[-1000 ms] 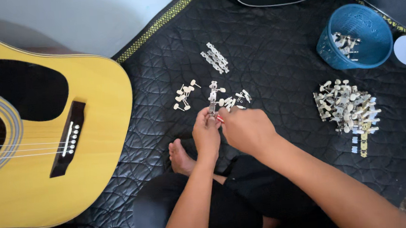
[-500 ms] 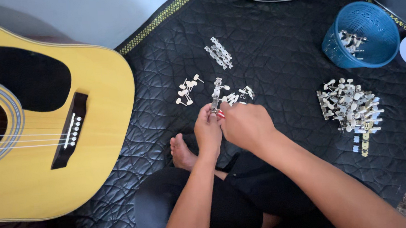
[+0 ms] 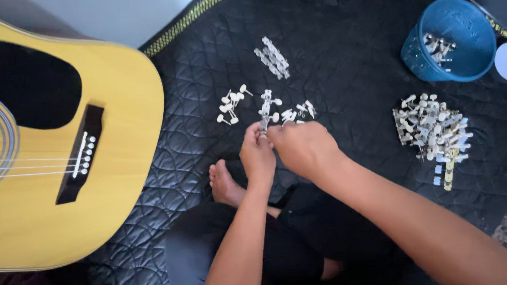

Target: The person assembles tuning pegs by inserting metal components and knobs into metal strips and securing them with a screwdriver.

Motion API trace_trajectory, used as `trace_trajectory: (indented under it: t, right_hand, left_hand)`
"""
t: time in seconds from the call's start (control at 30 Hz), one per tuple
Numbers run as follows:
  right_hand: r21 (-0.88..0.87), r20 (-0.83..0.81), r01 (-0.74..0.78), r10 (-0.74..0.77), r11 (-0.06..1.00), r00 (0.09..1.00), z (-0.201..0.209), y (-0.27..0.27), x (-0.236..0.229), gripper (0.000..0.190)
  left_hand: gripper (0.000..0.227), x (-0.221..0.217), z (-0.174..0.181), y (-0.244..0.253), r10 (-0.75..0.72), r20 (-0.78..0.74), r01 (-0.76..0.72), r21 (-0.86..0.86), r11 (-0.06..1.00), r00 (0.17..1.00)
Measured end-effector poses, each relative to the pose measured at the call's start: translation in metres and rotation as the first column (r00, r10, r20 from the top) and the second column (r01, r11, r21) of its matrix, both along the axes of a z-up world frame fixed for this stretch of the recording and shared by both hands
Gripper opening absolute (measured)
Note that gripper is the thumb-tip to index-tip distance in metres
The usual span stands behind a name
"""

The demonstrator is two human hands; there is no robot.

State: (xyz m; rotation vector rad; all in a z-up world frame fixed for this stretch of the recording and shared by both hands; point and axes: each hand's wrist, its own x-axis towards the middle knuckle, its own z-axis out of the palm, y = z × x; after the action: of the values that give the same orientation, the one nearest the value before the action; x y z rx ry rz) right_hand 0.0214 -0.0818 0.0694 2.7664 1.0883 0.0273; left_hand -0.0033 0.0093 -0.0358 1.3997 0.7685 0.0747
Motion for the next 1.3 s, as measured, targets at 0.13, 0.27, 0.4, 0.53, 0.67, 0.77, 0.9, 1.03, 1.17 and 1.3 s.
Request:
trace_trajectory:
  t: [0.13,0.27,0.4,0.53,0.67,0.77,0.9,1.03,1.17,1.3]
  right_hand:
    - [0.002,-0.238,0.159,-0.154,0.987,0.959,0.013,0.019,0.000,0.020]
    - [-0.018,-0.209,0.210,-0.209,0.977,0.955,-0.011,0.032,0.003,0.015]
    - [-0.049,-0.323,0.271,-0.272,0.961,0.906,-0.005,0.045,0.006,0.024]
    - [-0.094,-0.451,0.387,-0.385,0.917,0.805,0.006,0.053,0.009,0.047]
    - [-0.180,-0.541,0.480,-0.494,0.859,0.681,0.038,0.067,0.013,0.049]
    - [-0.183,-0.557,0.512,-0.517,0.840,0.649,0.034,0.066,0.014,0.044]
    - [-0.171,-0.585,0.554,-0.537,0.815,0.608,0.028,0.063,0.016,0.046]
    - [-0.193,-0.640,0.595,-0.560,0.780,0.526,0.058,0.068,0.012,0.050]
    - [-0.224,-0.629,0.592,-0.579,0.774,0.519,0.040,0.058,0.020,0.048]
    - [-0.214,-0.640,0.608,-0.580,0.764,0.504,0.049,0.060,0.020,0.049]
  left_hand:
    - [0.035,0.000,-0.005,0.004,0.067,-0.013,-0.067,0.011,0.998,0.998]
    - [0.035,-0.004,-0.022,0.010,0.008,-0.083,0.007,0.182,0.983,0.996]
    - [0.035,-0.007,-0.019,0.012,0.023,-0.130,-0.001,0.168,0.986,0.991]
    - [0.035,-0.007,-0.017,0.016,0.006,-0.195,0.025,0.157,0.987,0.981]
    - [0.035,-0.005,-0.024,0.017,-0.016,-0.205,0.049,0.157,0.986,0.979]
    - [0.035,-0.005,-0.028,0.015,-0.031,-0.222,0.068,0.162,0.984,0.975]
    - [0.034,-0.003,-0.026,0.016,-0.062,-0.225,0.105,0.183,0.977,0.972]
    - [0.035,-0.007,-0.019,0.015,-0.083,-0.262,0.138,0.202,0.970,0.962]
    - [0.037,-0.007,-0.012,0.017,-0.110,-0.245,0.162,0.206,0.965,0.963]
    - [0.038,-0.004,-0.018,0.016,-0.102,-0.220,0.150,0.214,0.965,0.970]
